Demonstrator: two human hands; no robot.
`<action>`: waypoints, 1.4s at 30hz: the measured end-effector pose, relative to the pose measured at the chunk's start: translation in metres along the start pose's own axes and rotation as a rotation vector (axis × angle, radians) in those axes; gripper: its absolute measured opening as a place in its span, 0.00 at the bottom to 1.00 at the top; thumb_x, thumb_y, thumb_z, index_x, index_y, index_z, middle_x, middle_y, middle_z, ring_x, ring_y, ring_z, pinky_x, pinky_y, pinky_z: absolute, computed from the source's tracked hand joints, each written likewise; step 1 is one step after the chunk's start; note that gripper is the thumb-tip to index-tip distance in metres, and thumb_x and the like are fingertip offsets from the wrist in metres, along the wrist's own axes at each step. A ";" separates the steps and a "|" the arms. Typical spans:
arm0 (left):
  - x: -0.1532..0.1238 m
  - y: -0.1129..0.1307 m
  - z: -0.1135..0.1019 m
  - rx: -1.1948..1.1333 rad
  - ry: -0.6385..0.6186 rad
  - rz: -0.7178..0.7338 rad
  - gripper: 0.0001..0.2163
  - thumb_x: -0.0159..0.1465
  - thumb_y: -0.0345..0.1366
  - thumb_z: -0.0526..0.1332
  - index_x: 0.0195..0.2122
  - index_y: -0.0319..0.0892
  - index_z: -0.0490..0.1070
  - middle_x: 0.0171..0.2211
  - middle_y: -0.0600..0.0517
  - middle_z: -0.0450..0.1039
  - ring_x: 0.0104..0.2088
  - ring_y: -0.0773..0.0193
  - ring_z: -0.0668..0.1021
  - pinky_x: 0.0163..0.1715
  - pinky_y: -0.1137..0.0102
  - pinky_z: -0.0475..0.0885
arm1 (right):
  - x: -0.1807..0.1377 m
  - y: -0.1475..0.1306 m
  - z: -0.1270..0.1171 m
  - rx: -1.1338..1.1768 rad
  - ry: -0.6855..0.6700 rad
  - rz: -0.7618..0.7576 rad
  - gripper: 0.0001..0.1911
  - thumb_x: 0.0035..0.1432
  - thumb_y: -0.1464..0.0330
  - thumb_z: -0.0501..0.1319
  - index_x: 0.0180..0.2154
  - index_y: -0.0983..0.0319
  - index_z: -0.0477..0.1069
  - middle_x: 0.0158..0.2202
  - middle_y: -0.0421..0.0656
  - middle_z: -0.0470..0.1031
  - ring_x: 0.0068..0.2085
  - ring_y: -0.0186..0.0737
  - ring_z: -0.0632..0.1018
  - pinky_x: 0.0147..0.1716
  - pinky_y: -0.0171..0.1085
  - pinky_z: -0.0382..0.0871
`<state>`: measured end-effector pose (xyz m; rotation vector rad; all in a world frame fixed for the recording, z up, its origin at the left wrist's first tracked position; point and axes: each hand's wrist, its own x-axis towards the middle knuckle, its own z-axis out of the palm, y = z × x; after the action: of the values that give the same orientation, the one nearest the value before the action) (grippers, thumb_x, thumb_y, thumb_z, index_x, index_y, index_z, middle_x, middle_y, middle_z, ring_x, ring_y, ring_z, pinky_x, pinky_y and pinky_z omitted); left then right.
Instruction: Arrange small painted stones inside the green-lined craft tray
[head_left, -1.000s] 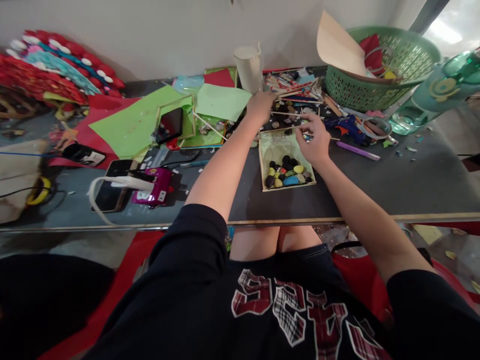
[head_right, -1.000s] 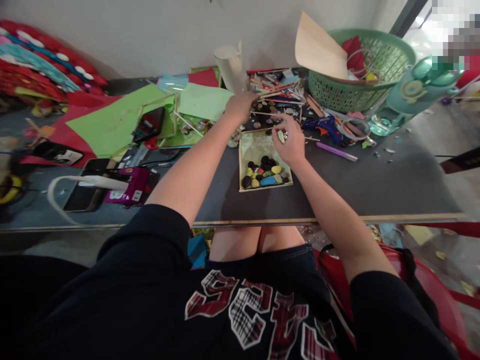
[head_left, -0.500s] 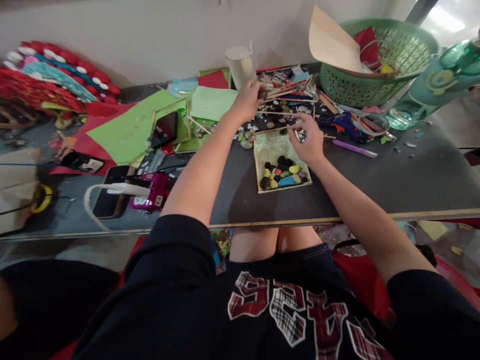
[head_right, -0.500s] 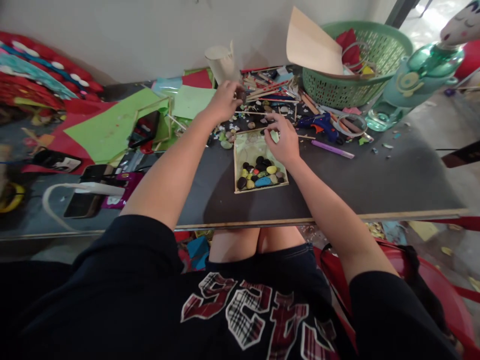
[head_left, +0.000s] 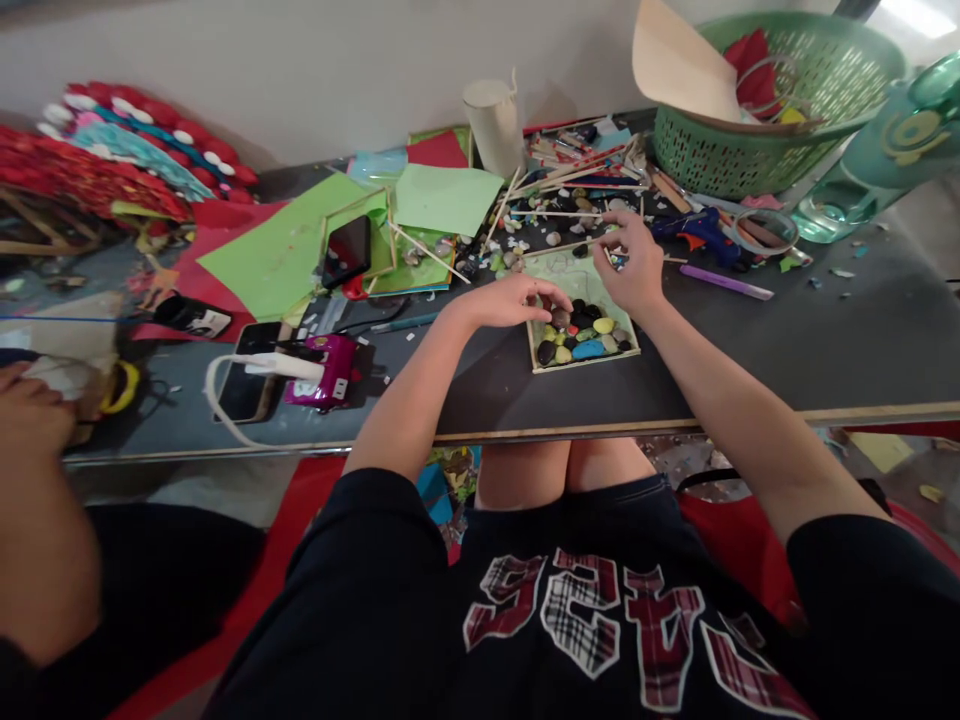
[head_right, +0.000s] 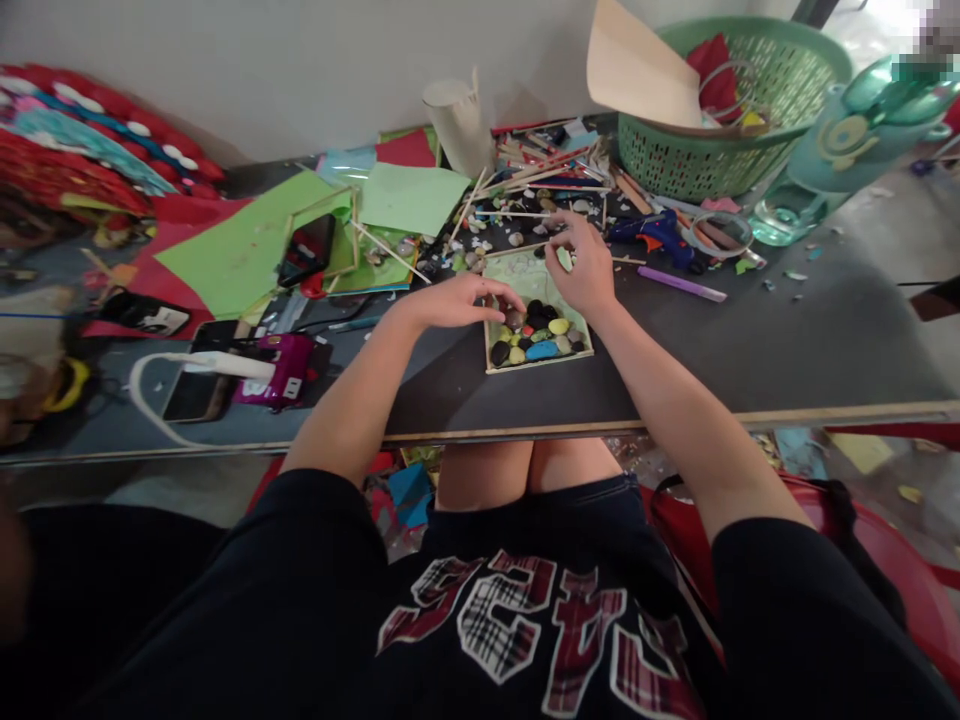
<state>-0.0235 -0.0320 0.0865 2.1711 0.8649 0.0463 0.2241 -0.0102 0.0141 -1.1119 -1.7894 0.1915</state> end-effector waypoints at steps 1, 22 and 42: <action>0.003 0.000 0.002 0.012 0.029 -0.012 0.16 0.67 0.36 0.61 0.56 0.43 0.77 0.53 0.47 0.82 0.50 0.58 0.82 0.50 0.67 0.74 | 0.000 0.001 0.000 -0.008 0.004 -0.002 0.20 0.67 0.51 0.57 0.52 0.55 0.68 0.50 0.50 0.82 0.52 0.52 0.81 0.55 0.56 0.78; 0.013 0.002 0.003 0.065 0.081 -0.056 0.16 0.70 0.34 0.61 0.56 0.50 0.80 0.55 0.50 0.82 0.52 0.56 0.82 0.56 0.60 0.75 | 0.001 0.003 0.000 -0.012 -0.010 0.000 0.19 0.68 0.54 0.58 0.55 0.55 0.66 0.47 0.48 0.82 0.50 0.51 0.82 0.55 0.57 0.76; 0.024 0.018 -0.004 0.281 0.138 -0.117 0.09 0.64 0.41 0.67 0.41 0.45 0.84 0.40 0.50 0.85 0.43 0.55 0.83 0.48 0.65 0.73 | 0.002 -0.001 -0.001 -0.051 -0.007 0.029 0.16 0.65 0.53 0.60 0.48 0.54 0.71 0.54 0.49 0.80 0.51 0.51 0.80 0.56 0.56 0.77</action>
<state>0.0036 -0.0229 0.0958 2.3940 1.1329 0.0173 0.2241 -0.0099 0.0164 -1.1750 -1.7940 0.1686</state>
